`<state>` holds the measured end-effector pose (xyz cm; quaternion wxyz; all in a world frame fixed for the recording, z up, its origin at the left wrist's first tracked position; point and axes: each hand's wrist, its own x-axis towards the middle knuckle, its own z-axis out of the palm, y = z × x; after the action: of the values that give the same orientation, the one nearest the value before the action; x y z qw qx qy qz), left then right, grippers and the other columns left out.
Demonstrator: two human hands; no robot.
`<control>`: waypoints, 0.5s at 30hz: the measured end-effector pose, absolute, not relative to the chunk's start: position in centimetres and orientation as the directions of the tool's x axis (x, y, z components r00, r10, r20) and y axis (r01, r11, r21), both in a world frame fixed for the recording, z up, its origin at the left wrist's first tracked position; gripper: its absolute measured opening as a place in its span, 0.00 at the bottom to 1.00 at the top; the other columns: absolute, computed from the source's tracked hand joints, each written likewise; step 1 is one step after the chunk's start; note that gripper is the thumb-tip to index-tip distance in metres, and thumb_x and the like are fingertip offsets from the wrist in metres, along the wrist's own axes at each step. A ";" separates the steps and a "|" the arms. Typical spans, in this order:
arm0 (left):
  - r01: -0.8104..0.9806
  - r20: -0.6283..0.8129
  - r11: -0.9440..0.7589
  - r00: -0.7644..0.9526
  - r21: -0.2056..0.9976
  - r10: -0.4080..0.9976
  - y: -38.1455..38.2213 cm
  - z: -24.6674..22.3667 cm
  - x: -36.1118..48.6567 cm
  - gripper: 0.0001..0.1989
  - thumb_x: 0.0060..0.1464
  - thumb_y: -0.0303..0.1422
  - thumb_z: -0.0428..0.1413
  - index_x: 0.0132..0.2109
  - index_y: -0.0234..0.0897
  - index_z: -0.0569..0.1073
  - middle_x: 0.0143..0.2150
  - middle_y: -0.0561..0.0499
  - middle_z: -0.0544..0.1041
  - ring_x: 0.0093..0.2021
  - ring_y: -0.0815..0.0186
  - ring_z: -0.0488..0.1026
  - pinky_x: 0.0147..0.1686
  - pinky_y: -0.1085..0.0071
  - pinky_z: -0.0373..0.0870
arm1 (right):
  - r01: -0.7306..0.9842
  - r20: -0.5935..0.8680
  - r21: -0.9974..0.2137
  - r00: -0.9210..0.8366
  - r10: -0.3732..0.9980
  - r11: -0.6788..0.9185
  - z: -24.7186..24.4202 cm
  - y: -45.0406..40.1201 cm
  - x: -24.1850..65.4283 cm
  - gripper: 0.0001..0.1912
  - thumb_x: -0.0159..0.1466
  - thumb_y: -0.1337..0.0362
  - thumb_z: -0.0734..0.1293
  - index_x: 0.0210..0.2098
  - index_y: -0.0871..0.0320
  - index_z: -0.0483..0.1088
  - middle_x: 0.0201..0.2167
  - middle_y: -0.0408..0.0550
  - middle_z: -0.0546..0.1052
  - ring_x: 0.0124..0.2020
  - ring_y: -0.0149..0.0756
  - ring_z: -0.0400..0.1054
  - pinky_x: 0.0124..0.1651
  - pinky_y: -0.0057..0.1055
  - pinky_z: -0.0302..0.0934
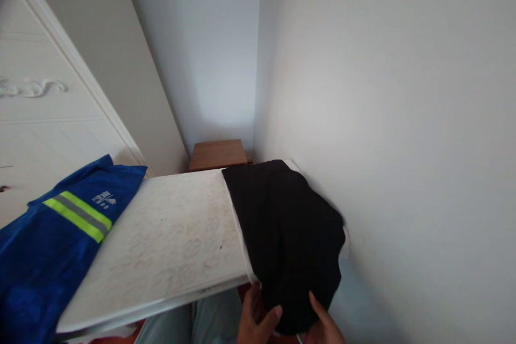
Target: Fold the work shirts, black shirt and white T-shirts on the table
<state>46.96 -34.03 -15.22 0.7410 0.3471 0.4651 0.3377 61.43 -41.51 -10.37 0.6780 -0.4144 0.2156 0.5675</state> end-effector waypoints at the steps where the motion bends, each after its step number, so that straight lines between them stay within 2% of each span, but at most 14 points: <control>1: -0.178 -0.462 0.544 0.357 0.820 0.812 -34.0 -15.5 47.3 0.47 0.32 0.46 0.73 0.58 0.30 0.66 0.59 0.31 0.74 0.62 0.45 0.70 0.60 0.62 0.69 | -0.945 -0.753 -0.325 0.284 0.594 0.039 -10.5 -41.7 61.9 0.12 0.52 0.65 0.79 0.37 0.57 0.81 0.37 0.48 0.85 0.42 0.45 0.81 0.53 0.40 0.75; 5: -0.247 -0.470 0.531 0.267 0.810 0.841 -34.2 -16.4 49.4 0.57 0.29 0.49 0.74 0.62 0.29 0.59 0.60 0.29 0.72 0.63 0.45 0.70 0.60 0.64 0.69 | -0.928 -0.701 -0.345 0.352 0.621 0.137 -9.9 -41.7 64.0 0.13 0.54 0.61 0.78 0.40 0.54 0.82 0.43 0.47 0.85 0.46 0.45 0.80 0.56 0.44 0.73; 8: -0.248 -0.494 0.535 0.212 0.807 0.843 -34.5 -17.5 50.5 0.64 0.28 0.50 0.73 0.66 0.25 0.52 0.61 0.26 0.70 0.64 0.45 0.69 0.59 0.63 0.70 | -0.934 -0.706 -0.331 0.342 0.620 0.137 -9.8 -41.5 64.5 0.13 0.55 0.60 0.78 0.40 0.54 0.82 0.42 0.47 0.85 0.45 0.45 0.80 0.59 0.46 0.71; 12: -0.119 -0.468 0.479 0.107 0.870 0.877 -34.0 -19.0 49.9 0.57 0.30 0.49 0.73 0.63 0.26 0.59 0.63 0.25 0.67 0.66 0.43 0.66 0.62 0.60 0.68 | -0.944 -0.703 -0.321 0.293 0.648 0.078 -10.9 -41.6 63.3 0.13 0.52 0.63 0.79 0.38 0.55 0.82 0.41 0.48 0.85 0.44 0.44 0.81 0.57 0.43 0.73; 15: -0.132 -0.415 0.427 0.108 0.895 0.904 -32.8 -19.0 48.6 0.49 0.37 0.46 0.72 0.61 0.30 0.61 0.63 0.28 0.69 0.64 0.46 0.68 0.62 0.59 0.68 | -0.918 -0.645 -0.386 0.340 0.685 0.091 -11.7 -42.0 63.1 0.15 0.52 0.61 0.79 0.40 0.54 0.82 0.44 0.48 0.84 0.47 0.44 0.79 0.59 0.42 0.71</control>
<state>48.60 -32.78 -19.01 0.6518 0.3592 0.5371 0.3972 63.08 -41.99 -11.67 0.7229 -0.3836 0.1518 0.5542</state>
